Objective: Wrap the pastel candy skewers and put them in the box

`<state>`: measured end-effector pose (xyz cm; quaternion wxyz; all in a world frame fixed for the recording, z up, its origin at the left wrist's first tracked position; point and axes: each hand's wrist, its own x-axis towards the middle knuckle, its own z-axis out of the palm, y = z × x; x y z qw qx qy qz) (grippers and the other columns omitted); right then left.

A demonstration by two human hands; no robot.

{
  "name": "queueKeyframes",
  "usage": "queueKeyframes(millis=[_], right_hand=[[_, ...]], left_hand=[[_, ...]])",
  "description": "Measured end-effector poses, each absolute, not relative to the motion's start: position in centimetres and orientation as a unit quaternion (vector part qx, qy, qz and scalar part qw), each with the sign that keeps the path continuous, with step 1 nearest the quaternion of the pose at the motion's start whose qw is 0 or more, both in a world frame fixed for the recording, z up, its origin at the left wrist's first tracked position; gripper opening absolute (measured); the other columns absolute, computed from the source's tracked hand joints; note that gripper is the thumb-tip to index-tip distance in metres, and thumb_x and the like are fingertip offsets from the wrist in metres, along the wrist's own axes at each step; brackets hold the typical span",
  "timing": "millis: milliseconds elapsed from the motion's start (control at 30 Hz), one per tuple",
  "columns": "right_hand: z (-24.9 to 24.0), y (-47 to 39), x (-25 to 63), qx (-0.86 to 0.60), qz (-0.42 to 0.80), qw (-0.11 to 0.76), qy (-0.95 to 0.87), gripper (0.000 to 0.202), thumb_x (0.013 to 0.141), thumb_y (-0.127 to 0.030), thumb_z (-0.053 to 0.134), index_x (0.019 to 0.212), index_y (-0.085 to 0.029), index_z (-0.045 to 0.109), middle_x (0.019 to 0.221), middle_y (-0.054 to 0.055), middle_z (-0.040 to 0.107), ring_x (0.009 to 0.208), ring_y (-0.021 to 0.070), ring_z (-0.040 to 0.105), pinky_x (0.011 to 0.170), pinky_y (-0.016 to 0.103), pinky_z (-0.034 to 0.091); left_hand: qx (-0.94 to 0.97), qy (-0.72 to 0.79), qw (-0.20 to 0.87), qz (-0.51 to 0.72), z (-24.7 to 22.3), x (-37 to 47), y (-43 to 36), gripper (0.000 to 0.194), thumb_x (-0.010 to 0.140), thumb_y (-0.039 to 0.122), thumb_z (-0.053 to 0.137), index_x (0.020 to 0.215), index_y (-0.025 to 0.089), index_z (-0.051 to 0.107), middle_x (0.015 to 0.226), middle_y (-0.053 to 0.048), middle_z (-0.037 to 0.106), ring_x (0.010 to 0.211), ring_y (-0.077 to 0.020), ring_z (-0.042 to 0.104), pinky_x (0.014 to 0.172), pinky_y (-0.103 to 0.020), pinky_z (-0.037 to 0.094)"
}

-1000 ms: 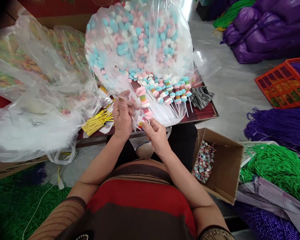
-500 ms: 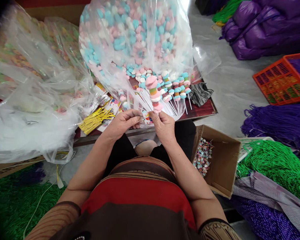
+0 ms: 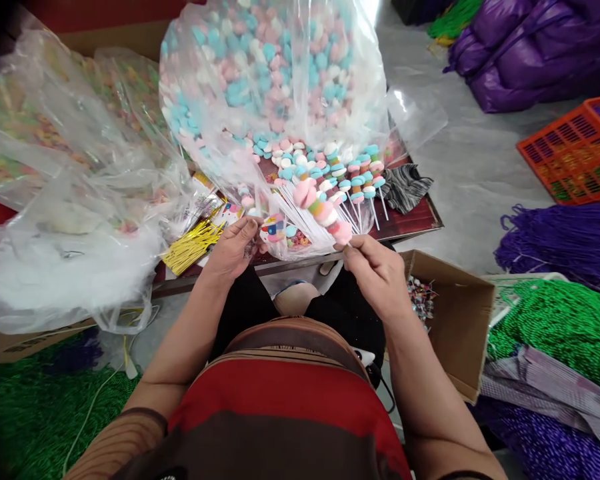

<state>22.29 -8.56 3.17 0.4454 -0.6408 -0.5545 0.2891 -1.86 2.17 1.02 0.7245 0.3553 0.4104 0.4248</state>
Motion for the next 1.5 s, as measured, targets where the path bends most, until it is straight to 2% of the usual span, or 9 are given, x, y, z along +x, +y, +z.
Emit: queueKeyframes(millis=[167, 333, 533, 700, 933, 1067, 1167, 1400, 1500], right_hand=[[4.1, -9.6, 23.6, -0.623, 0.246, 0.410, -0.619, 0.016, 0.094, -0.030, 0.062, 0.088, -0.025, 0.076, 0.071, -0.002, 0.070, 0.064, 0.0138, 0.064, 0.066, 0.026, 0.050], [3.8, -9.2, 25.0, -0.613, 0.224, 0.384, -0.653, 0.019, 0.095, -0.037, 0.062, 0.095, -0.028, 0.079, 0.078, 0.001, 0.077, 0.071, 0.0185, 0.072, 0.073, 0.031, 0.057], [4.1, -9.5, 25.8, -0.621, 0.231, 0.373, -0.649, 0.023, 0.095, -0.044, 0.063, 0.101, -0.029, 0.079, 0.082, 0.003, 0.079, 0.074, 0.0217, 0.074, 0.078, 0.036, 0.060], [3.7, -9.8, 26.0, -0.614, 0.237, 0.374, -0.653, 0.023, 0.097, -0.042, 0.061, 0.098, -0.028, 0.079, 0.085, 0.003, 0.080, 0.077, 0.0215, 0.074, 0.078, 0.035, 0.059], [3.0, -9.9, 26.6, -0.612, 0.174, 0.383, -0.670, 0.020, 0.095, -0.037, 0.064, 0.100, -0.025, 0.079, 0.084, 0.004, 0.079, 0.070, 0.0194, 0.071, 0.067, 0.033, 0.056], [2.9, -10.1, 26.7, -0.647, 0.177, 0.383, -0.635, 0.018, 0.093, -0.039, 0.067, 0.098, -0.026, 0.077, 0.089, 0.004, 0.080, 0.076, 0.0205, 0.073, 0.071, 0.033, 0.057], [2.8, -10.2, 26.7, -0.652, 0.179, 0.393, -0.623, 0.014, 0.092, -0.037, 0.068, 0.092, -0.027, 0.077, 0.084, 0.003, 0.079, 0.074, 0.0198, 0.073, 0.072, 0.033, 0.057], [3.0, -10.2, 26.5, -0.650, 0.216, 0.400, -0.608, 0.020, 0.093, -0.042, 0.065, 0.087, -0.028, 0.077, 0.073, 0.002, 0.074, 0.066, 0.0188, 0.067, 0.067, 0.033, 0.054], [2.8, -10.3, 26.6, -0.664, 0.231, 0.443, -0.556, 0.022, 0.091, -0.046, 0.068, 0.085, -0.025, 0.075, 0.065, 0.000, 0.065, 0.060, 0.0161, 0.060, 0.060, 0.030, 0.049]], left_hand=[[0.359, 0.398, 0.725, 0.433, 0.7, -1.7, 2.7, 0.049, 0.063, 0.057, 0.090, 0.078, 0.016, 0.069, 0.059, 0.005, 0.062, 0.048, -0.0075, 0.058, 0.047, -0.019, 0.048], [0.387, 0.369, 0.730, 0.426, 1.2, -1.5, 2.7, 0.053, 0.057, 0.060, 0.092, 0.078, 0.016, 0.071, 0.064, 0.005, 0.063, 0.051, -0.0064, 0.056, 0.050, -0.020, 0.050], [0.451, 0.363, 0.717, 0.389, 1.4, -1.5, 2.2, 0.054, 0.063, 0.065, 0.087, 0.080, 0.016, 0.072, 0.064, 0.003, 0.062, 0.055, -0.0069, 0.055, 0.054, -0.020, 0.050], [0.460, 0.354, 0.726, 0.369, 0.8, -1.6, 2.1, 0.053, 0.067, 0.067, 0.083, 0.083, 0.017, 0.074, 0.067, 0.002, 0.063, 0.059, -0.0083, 0.057, 0.055, -0.021, 0.050], [0.484, 0.335, 0.728, 0.352, 0.2, -1.6, 1.9, 0.049, 0.075, 0.064, 0.079, 0.086, 0.016, 0.074, 0.070, 0.002, 0.062, 0.058, -0.0069, 0.056, 0.055, -0.019, 0.047], [0.494, 0.339, 0.726, 0.338, 0.7, -1.8, 1.9, 0.045, 0.079, 0.060, 0.078, 0.099, 0.019, 0.075, 0.071, 0.003, 0.061, 0.058, -0.0063, 0.056, 0.056, -0.018, 0.048], [0.505, 0.339, 0.720, 0.336, 1.2, -1.8, 1.8, 0.044, 0.081, 0.057, 0.077, 0.108, 0.021, 0.074, 0.072, 0.003, 0.061, 0.059, -0.0064, 0.055, 0.057, -0.018, 0.049], [0.491, 0.350, 0.719, 0.346, 1.1, -1.5, 1.8, 0.046, 0.078, 0.058, 0.079, 0.102, 0.019, 0.076, 0.067, 0.004, 0.058, 0.058, -0.0064, 0.053, 0.055, -0.018, 0.048], [0.477, 0.345, 0.721, 0.366, 0.9, -1.6, 2.0, 0.046, 0.076, 0.059, 0.081, 0.098, 0.019, 0.076, 0.069, 0.003, 0.060, 0.059, -0.0066, 0.054, 0.054, -0.018, 0.048]])
